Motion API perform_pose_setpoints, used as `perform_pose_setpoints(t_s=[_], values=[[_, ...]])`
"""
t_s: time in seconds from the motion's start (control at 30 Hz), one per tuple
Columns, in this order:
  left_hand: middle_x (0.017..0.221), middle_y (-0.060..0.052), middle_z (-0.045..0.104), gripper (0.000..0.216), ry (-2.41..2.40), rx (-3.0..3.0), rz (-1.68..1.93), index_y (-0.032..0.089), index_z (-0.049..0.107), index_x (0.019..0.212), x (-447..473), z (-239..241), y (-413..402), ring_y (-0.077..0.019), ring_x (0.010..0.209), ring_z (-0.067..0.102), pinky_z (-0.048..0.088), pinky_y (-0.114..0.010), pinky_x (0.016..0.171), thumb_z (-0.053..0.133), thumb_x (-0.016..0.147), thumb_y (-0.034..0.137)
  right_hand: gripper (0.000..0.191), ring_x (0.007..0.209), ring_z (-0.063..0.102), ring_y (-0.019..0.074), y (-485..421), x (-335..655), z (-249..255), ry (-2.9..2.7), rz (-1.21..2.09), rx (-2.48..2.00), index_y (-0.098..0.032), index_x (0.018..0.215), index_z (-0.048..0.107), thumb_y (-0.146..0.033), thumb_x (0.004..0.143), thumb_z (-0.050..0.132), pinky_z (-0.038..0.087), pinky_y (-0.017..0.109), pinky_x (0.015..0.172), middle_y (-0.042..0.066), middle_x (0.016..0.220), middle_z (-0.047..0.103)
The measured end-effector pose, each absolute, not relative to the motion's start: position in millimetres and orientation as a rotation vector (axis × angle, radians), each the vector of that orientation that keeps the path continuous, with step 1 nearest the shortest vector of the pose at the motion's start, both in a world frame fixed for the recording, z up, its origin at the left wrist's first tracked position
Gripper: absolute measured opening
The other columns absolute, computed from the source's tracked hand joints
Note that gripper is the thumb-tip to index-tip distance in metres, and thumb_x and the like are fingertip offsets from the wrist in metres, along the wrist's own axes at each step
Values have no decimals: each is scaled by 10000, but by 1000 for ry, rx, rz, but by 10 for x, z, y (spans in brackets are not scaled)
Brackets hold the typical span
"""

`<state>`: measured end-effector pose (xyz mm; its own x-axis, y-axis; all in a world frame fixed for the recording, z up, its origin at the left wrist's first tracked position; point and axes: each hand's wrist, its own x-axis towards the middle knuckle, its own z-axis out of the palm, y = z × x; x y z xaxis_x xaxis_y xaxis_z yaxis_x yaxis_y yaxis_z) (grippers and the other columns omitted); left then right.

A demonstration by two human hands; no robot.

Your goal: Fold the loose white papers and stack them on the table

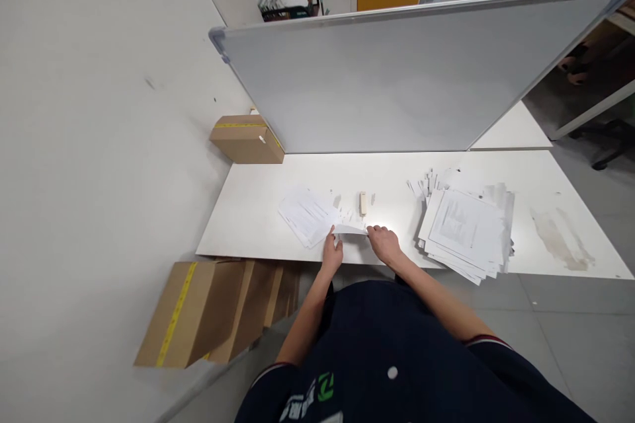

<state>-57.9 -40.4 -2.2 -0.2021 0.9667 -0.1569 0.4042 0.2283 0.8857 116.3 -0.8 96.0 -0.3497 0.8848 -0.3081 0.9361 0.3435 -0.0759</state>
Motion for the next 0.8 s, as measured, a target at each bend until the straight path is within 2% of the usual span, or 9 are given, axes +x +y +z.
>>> perform_pose_setpoints(t_s=[0.1, 0.2, 0.37, 0.47, 0.6, 0.7, 0.8], values=[[1341, -84, 331, 548, 1708, 1290, 958, 224, 262, 1317, -562, -8, -386, -202, 1153, 399, 334, -361, 953, 424, 794, 236, 197, 833, 528, 208, 13, 1177, 952, 2389, -310, 1655, -157, 943, 511, -125, 842, 345, 376, 284, 637, 116, 901, 568], [1323, -77, 358, 535, 1700, 1291, 959, 232, 310, 1299, -556, 32, -367, -206, 1174, 376, 323, -359, 961, 447, 782, 238, 199, 824, 537, 206, 45, 1174, 962, 2364, -316, 1658, -158, 922, 523, -91, 820, 367, 373, 280, 636, 110, 886, 580], [1255, -115, 424, 556, 1788, 1075, 1034, 206, 332, 1286, -567, 89, -370, -200, 1044, 478, 386, -341, 875, 497, 756, 246, 218, 819, 544, 192, 116, 1217, 1009, 2388, -494, 1765, -189, 944, 547, -172, 851, 352, 372, 267, 645, 88, 886, 606], [1186, -124, 480, 539, 1747, 785, 1176, 191, 377, 1244, -591, 154, -356, -169, 957, 523, 411, -300, 808, 533, 738, 288, 260, 791, 555, 170, 144, 1282, 984, 2604, -930, 1863, -212, 961, 573, -282, 863, 342, 389, 252, 663, 45, 882, 625], [888, -72, 612, 359, 1492, 670, 1254, 139, 574, 935, -613, 289, -312, -151, 820, 557, 413, -279, 749, 598, 669, 379, 299, 768, 574, 175, 127, 1333, 784, 2614, -1703, 1916, -196, 882, 631, -379, 811, 406, 424, 254, 676, 17, 826, 646], [670, -25, 595, 293, 1542, 778, 1229, 129, 588, 727, -604, 402, -295, -151, 707, 545, 412, -283, 694, 597, 657, 414, 313, 790, 583, 206, 104, 1347, 582, 2418, -2022, 1983, -176, 865, 654, -407, 752, 475, 445, 286, 684, 27, 820, 657], [638, -18, 577, 272, 1617, 988, 1186, 143, 598, 715, -573, 494, -296, -156, 701, 539, 407, -281, 684, 534, 718, 408, 317, 815, 587, 223, 109, 1368, 408, 2296, -2177, 2046, -168, 886, 658, -395, 715, 518, 453, 321, 717, 36, 829, 664]])
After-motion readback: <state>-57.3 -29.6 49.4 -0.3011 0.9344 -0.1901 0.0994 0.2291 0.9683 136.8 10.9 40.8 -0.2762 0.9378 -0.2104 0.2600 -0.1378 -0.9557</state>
